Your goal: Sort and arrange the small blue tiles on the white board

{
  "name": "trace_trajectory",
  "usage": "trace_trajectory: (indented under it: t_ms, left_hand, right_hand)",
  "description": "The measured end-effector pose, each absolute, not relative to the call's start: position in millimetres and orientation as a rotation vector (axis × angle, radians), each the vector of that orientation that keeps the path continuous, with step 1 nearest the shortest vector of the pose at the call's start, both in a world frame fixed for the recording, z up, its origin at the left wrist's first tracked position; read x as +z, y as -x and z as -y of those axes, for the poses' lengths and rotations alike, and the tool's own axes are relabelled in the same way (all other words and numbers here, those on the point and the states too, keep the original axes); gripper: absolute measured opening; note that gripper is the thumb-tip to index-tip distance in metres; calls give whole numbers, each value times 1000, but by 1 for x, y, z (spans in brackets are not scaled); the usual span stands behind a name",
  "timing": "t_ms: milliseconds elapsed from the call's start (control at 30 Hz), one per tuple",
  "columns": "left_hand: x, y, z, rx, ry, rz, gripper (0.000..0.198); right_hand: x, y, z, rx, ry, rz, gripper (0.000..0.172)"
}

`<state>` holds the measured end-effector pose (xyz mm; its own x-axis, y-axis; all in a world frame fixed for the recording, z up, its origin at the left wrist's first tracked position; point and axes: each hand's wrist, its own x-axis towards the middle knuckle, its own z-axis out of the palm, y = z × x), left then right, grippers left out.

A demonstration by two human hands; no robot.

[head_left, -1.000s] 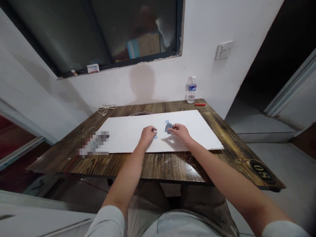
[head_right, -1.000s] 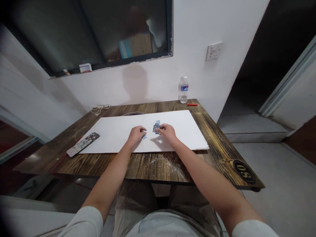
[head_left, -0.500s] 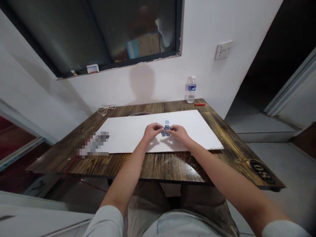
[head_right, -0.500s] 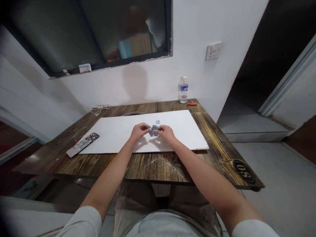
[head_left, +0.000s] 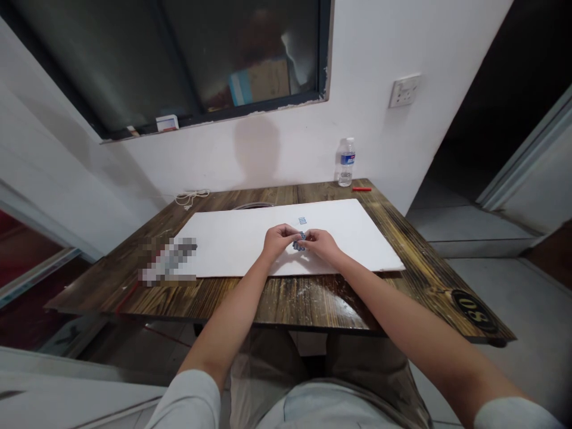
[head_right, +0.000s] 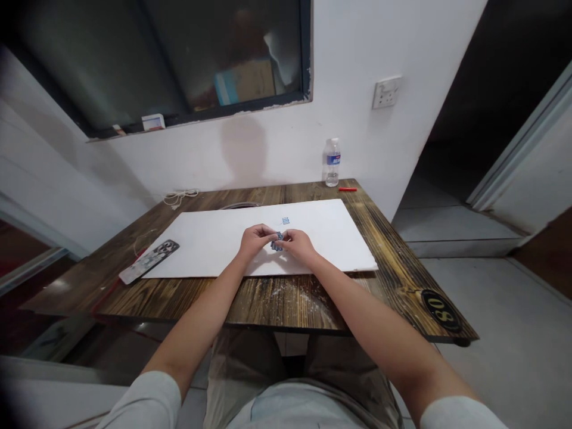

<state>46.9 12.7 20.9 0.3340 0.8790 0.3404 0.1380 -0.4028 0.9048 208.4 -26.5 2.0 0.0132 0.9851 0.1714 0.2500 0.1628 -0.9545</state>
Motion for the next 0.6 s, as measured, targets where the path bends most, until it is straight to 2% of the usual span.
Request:
trace_trajectory:
  t_ms: [200, 333, 433, 600]
  left_hand:
    - [23, -41, -22, 1228, -1731, -949, 32]
    - [27, -29, -26, 1146, -1799, -1295, 22]
    - [29, -21, -24, 893, -2030, -1688, 15]
    - [31, -18, -18, 398, -2275, -2057, 32]
  right_hand:
    - [4, -211, 26, 938, 1275, 1353, 26]
    - [7, -212, 27, 955, 1298, 1314, 28]
    - [9, -211, 29, 950, 1325, 1301, 28]
    - [11, -211, 29, 954, 1324, 1302, 27]
